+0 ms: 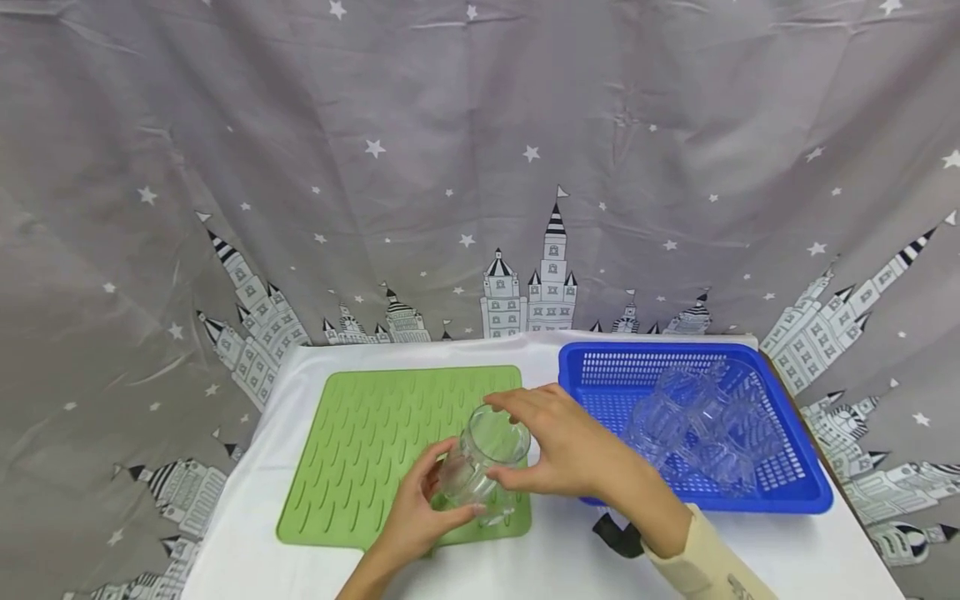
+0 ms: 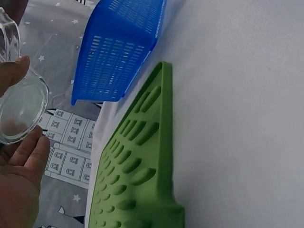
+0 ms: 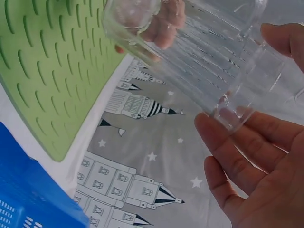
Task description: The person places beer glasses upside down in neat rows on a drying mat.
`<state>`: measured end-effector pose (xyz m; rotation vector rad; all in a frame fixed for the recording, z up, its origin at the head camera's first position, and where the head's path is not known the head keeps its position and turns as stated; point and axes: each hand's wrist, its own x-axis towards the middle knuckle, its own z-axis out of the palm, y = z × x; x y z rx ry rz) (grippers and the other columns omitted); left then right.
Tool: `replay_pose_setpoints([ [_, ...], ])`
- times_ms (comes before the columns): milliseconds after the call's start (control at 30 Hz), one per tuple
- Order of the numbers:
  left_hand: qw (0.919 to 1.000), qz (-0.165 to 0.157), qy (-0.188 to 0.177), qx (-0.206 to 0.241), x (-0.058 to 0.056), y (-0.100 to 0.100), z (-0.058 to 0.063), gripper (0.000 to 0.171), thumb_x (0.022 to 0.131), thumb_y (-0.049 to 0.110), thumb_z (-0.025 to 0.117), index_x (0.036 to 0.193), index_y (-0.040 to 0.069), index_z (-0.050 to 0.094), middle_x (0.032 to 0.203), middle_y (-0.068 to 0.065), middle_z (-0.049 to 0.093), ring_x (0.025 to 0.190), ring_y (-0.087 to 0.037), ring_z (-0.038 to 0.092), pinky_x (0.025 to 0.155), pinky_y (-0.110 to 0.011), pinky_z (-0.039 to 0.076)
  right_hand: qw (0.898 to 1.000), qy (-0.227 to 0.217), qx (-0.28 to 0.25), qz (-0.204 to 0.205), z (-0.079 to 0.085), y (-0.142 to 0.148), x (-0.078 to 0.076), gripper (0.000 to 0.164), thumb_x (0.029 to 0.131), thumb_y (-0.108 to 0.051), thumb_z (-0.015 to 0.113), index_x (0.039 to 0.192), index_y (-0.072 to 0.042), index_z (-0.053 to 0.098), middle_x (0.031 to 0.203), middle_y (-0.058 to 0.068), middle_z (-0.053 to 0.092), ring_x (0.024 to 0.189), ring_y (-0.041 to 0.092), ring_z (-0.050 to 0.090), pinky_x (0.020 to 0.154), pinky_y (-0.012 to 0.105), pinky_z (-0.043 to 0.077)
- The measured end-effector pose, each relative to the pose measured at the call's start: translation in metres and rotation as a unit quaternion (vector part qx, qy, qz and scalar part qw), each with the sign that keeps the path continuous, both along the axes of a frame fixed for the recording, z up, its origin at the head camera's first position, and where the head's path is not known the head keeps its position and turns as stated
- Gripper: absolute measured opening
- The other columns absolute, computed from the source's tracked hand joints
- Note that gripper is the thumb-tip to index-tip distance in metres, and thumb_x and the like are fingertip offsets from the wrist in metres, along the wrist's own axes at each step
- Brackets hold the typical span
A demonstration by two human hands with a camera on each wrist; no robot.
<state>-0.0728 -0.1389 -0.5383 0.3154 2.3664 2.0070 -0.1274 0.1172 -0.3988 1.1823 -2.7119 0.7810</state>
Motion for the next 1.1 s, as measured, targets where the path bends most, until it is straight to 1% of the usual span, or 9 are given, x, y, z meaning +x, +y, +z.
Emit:
replay_pose_setpoints([
  [100,0.9998,-0.011,0.018,-0.004,0.002,-0.005,0.004,0.09,0.075,0.013,0.099,0.152,0.028,0.055,0.148,-0.003,0.059,0.129,-0.02,0.065,0.114,-0.027,0.056,1.0,-0.023,-0.006,-0.002,-0.002,0.005,0.0,0.08,0.084,-0.051,0.089,0.152,-0.022,0.06,0.137,-0.012,0.072,0.116,0.007,0.066,0.108,0.045,0.054],
  [200,0.999,-0.023,0.036,-0.009,0.003,-0.012,0.005,0.089,0.077,0.012,0.097,0.153,0.026,0.054,0.148,-0.005,0.058,0.127,-0.019,0.065,0.111,-0.026,0.058,0.999,-0.053,-0.011,-0.005,-0.003,0.008,0.0,0.08,0.083,-0.048,0.09,0.153,-0.025,0.058,0.138,-0.015,0.07,0.116,0.007,0.066,0.107,0.047,0.055],
  [300,0.9986,-0.022,0.048,-0.008,0.004,-0.017,0.006,0.087,0.077,0.012,0.098,0.152,0.026,0.054,0.145,-0.005,0.059,0.125,-0.017,0.065,0.108,-0.024,0.058,0.996,-0.089,-0.016,-0.005,-0.003,0.011,-0.001,0.079,0.084,-0.044,0.09,0.154,-0.028,0.057,0.14,-0.016,0.069,0.119,0.01,0.065,0.105,0.05,0.055],
  [400,0.9977,-0.017,0.065,-0.004,0.006,-0.021,0.007,0.086,0.078,0.013,0.098,0.152,0.022,0.055,0.144,-0.006,0.059,0.125,-0.021,0.066,0.109,-0.022,0.057,0.992,-0.125,-0.027,0.006,-0.005,0.014,-0.003,0.078,0.085,-0.039,0.09,0.154,-0.031,0.054,0.144,-0.015,0.066,0.122,0.013,0.065,0.105,0.053,0.055],
  [533,0.9963,-0.017,0.084,0.003,0.007,-0.023,0.011,0.085,0.079,0.013,0.097,0.152,0.018,0.055,0.143,-0.008,0.059,0.13,-0.025,0.067,0.113,-0.022,0.056,0.986,-0.157,-0.05,0.023,-0.009,0.02,-0.009,0.08,0.084,-0.033,0.09,0.153,-0.036,0.051,0.146,-0.012,0.065,0.124,0.013,0.067,0.107,0.057,0.056],
  [667,0.9953,-0.016,0.095,0.014,0.007,-0.025,0.013,0.085,0.077,0.011,0.098,0.15,0.011,0.056,0.141,-0.01,0.059,0.132,-0.02,0.067,0.117,-0.024,0.054,0.983,-0.171,-0.066,0.03,-0.015,0.023,-0.014,0.083,0.082,-0.028,0.091,0.152,-0.039,0.049,0.146,-0.014,0.065,0.126,0.01,0.068,0.108,0.056,0.057],
  [800,0.9923,-0.017,0.118,0.035,0.005,-0.026,0.015,0.084,0.076,0.005,0.097,0.149,0.005,0.055,0.138,-0.017,0.058,0.13,-0.025,0.068,0.116,-0.026,0.054,0.98,-0.177,-0.077,0.036,-0.021,0.025,-0.016,0.085,0.081,-0.023,0.091,0.152,-0.04,0.048,0.147,-0.016,0.062,0.128,0.009,0.067,0.109,0.053,0.056],
  [933,0.988,-0.017,0.141,0.059,0.002,-0.025,0.017,0.084,0.076,-0.003,0.094,0.15,0.003,0.054,0.139,-0.022,0.056,0.13,-0.021,0.068,0.116,-0.027,0.055,0.98,-0.175,-0.087,0.042,-0.028,0.027,-0.018,0.083,0.081,-0.02,0.09,0.152,-0.034,0.049,0.146,-0.012,0.063,0.129,0.015,0.067,0.112,0.052,0.056],
  [1100,0.9837,-0.006,0.161,0.08,-0.002,-0.023,0.023,0.083,0.077,-0.009,0.09,0.15,0.002,0.052,0.142,-0.023,0.055,0.134,-0.012,0.064,0.118,-0.025,0.053,0.981,-0.173,-0.078,0.036,-0.034,0.028,-0.018,0.079,0.083,-0.023,0.09,0.152,-0.028,0.051,0.146,-0.009,0.064,0.135,0.023,0.064,0.115,0.057,0.053],
])
